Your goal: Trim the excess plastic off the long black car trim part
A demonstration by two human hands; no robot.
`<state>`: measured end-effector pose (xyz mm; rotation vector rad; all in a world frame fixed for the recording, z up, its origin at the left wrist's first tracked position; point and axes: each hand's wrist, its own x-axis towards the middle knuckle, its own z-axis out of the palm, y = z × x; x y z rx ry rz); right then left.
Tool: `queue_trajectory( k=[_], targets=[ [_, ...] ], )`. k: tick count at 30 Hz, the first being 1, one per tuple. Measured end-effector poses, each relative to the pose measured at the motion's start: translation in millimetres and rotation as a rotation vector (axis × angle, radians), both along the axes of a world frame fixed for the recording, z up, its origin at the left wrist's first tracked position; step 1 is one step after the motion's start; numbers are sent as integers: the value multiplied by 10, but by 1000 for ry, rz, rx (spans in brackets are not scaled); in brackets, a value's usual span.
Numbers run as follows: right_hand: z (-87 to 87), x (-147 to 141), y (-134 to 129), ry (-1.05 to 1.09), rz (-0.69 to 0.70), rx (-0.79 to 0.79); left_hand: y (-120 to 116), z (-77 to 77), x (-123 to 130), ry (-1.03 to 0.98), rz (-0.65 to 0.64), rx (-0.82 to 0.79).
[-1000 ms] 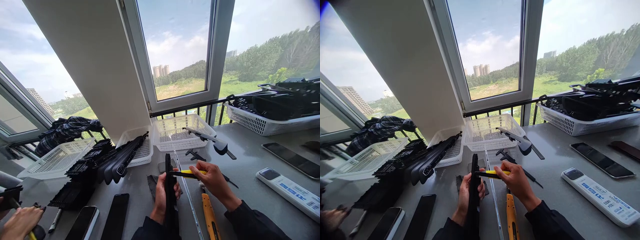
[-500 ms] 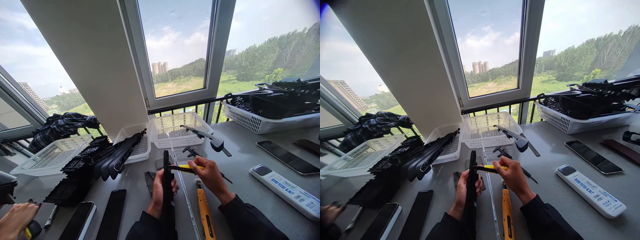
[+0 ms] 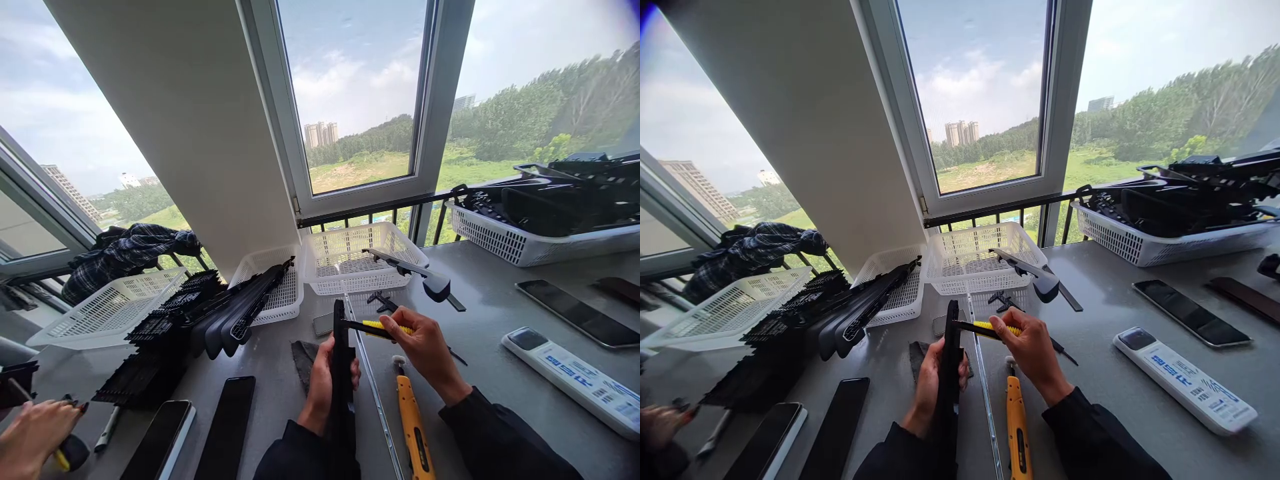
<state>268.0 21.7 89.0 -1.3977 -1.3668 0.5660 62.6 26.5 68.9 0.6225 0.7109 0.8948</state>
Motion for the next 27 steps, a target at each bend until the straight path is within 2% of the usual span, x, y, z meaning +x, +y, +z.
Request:
queue_trajectory(
  k=[4,8,12,16,20,24,27],
  targets=[
    [-10,20,10,3,-53,11,-25,56,22,-12,12,35],
    [-14,16,26,38,39,-22,-38,87,37,-28,29,17],
    [-2,17,27,62,-13,-2,-37,63,47,-49,36,18],
    [8,52,18,41,59,-39,-31,26,64,-38,14,32],
    [-17,63,13,7,7,-15,-28,15,73,-39,19,43],
    [-40,34,6,-24,32,-10,-23,23,66,-66,19,45],
    [-30,18,-2,-24,-49,24,-20,25,60,-58,13,66]
  ],
)
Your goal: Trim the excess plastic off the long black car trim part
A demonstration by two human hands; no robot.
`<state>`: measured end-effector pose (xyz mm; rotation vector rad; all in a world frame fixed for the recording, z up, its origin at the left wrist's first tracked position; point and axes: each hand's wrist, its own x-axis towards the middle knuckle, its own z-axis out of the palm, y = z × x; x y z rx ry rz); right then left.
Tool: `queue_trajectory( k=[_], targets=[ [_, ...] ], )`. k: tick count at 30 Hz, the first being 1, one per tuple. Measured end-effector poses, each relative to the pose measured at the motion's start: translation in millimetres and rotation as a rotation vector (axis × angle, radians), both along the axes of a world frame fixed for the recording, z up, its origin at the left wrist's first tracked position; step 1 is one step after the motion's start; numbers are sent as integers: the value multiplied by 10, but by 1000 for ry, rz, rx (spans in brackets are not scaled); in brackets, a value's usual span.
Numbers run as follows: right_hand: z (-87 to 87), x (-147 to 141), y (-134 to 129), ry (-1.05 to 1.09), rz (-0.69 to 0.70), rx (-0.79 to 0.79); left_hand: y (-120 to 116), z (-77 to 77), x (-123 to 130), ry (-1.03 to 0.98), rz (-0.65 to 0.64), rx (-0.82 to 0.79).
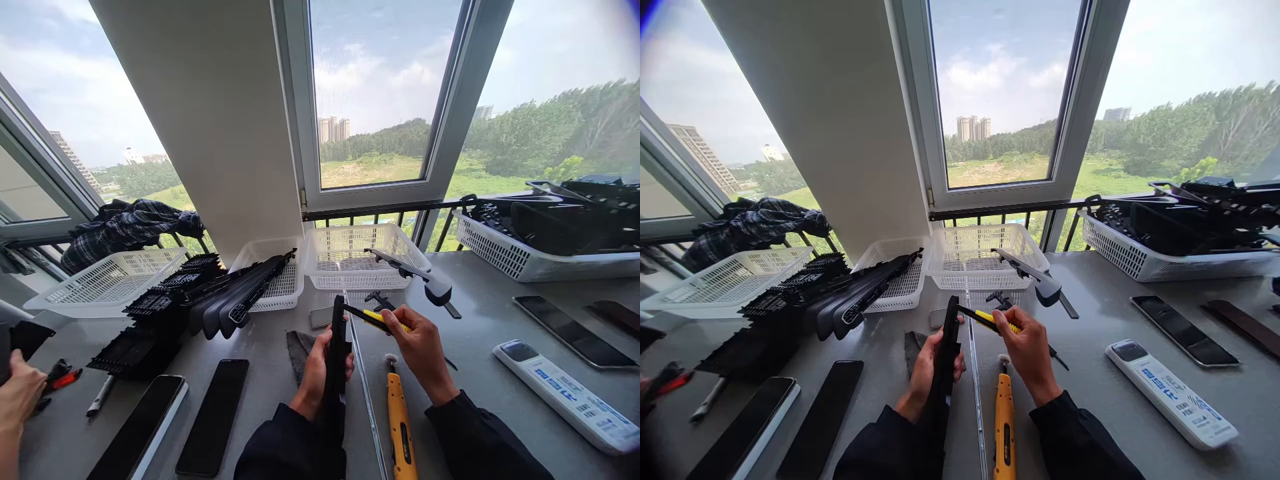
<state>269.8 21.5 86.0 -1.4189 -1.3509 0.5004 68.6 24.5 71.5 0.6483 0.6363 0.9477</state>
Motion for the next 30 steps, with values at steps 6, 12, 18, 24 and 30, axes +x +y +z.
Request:
queue_trajectory(
  k=[6,12,18,24,30],
  targets=[
    [15,6,-11,-4,3,13,7,-13,9,-16,-5,-2],
    [16,5,-13,26,-54,32,9,-14,0,-20,-3,-10],
    [25,10,-7,25,-38,18,10,-14,-5,-15,-4,-1],
    [10,14,-4,13,-13,27,6,9,-4,11,-8,1],
    [-8,-7,-6,28,6,32,-1,24,-2,13,-8,-10]
  ],
)
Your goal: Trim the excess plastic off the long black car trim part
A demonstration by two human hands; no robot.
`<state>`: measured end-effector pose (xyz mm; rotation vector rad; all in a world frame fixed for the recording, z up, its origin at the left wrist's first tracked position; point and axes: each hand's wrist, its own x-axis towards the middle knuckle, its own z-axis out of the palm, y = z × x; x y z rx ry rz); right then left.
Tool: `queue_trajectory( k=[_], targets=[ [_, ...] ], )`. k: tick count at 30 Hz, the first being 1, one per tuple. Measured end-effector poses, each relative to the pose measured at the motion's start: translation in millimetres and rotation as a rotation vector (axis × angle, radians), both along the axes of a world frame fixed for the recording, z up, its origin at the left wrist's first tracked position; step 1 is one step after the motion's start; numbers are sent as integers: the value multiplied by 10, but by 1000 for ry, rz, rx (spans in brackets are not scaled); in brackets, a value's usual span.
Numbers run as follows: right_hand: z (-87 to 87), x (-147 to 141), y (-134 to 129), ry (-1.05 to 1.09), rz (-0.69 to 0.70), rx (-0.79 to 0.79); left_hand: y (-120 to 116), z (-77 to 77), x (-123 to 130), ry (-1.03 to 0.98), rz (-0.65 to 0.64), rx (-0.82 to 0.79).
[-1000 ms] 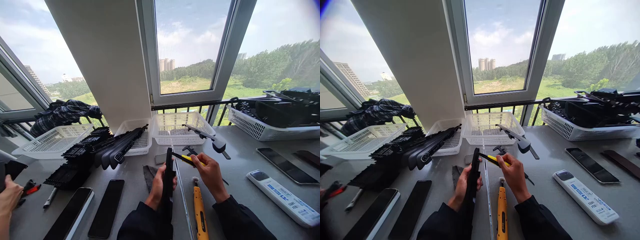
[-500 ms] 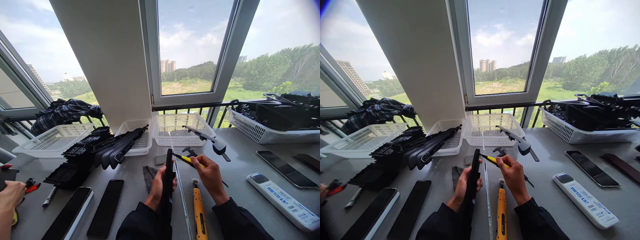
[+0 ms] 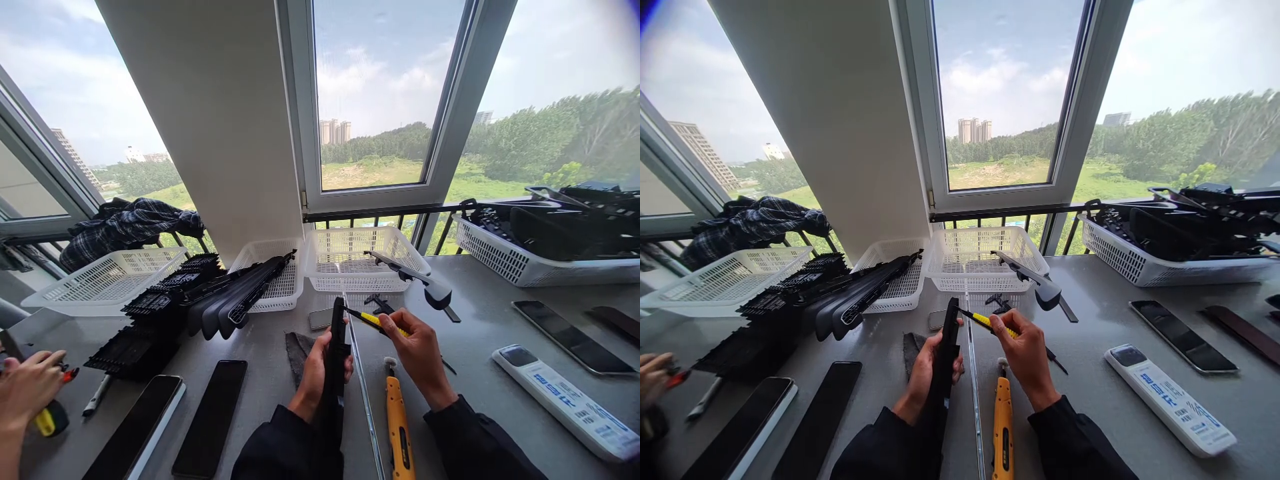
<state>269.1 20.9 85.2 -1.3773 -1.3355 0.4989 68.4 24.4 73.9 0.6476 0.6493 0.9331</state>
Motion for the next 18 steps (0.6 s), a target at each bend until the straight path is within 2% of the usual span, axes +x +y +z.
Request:
queue_trajectory(
  k=[18],
  targets=[
    [18,4,8,42,-63,4,-3,-1,2,49,-22,17]
  ],
)
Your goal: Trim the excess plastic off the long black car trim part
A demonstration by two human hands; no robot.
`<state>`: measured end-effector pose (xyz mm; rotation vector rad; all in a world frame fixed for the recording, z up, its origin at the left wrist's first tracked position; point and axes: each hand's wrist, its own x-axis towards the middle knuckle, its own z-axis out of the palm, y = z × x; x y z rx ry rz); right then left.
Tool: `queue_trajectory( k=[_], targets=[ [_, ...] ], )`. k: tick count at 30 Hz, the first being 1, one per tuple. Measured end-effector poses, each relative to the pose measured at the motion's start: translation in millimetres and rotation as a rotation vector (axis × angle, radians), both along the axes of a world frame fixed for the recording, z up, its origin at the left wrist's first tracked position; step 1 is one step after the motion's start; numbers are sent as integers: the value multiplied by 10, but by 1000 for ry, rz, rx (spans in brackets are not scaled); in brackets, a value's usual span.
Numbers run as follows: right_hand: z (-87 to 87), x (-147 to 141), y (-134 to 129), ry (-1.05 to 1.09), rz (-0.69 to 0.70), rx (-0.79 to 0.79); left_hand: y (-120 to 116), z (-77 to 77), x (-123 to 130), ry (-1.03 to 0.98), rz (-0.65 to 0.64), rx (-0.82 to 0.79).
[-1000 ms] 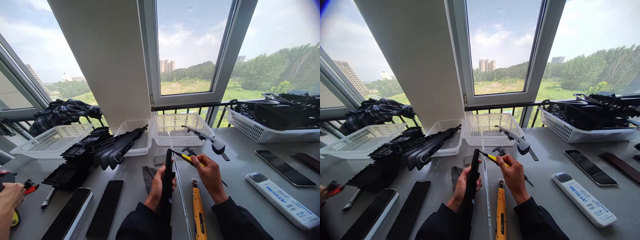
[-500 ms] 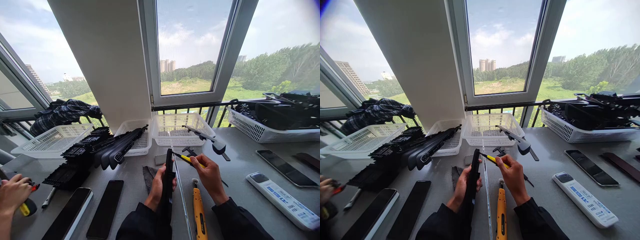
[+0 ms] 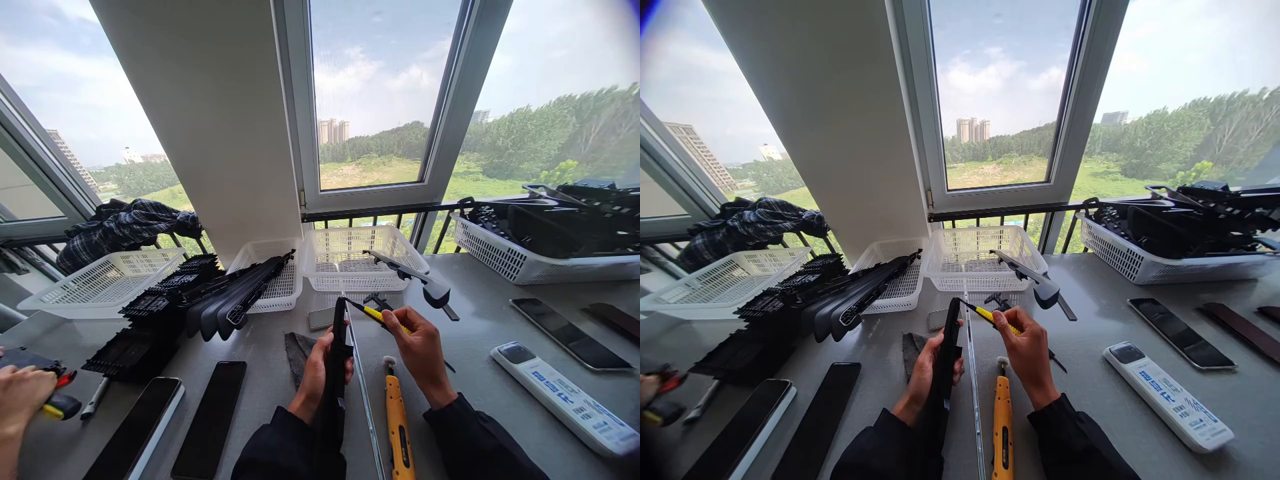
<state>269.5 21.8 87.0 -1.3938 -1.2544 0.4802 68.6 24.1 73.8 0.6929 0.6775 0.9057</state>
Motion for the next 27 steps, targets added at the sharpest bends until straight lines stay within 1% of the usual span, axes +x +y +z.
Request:
queue_trajectory(
  k=[4,9,18,27],
  targets=[
    [-5,17,-2,0,-19,-1,6,8,-1,-10,1,2],
    [5,14,-1,-4,10,5,-2,17,-1,-9,9,-15],
    [-1,30,17,-2,-27,17,-12,27,-1,-7,8,0],
    [5,31,6,11,-28,7,-17,49,0,-17,8,0]
  ],
)
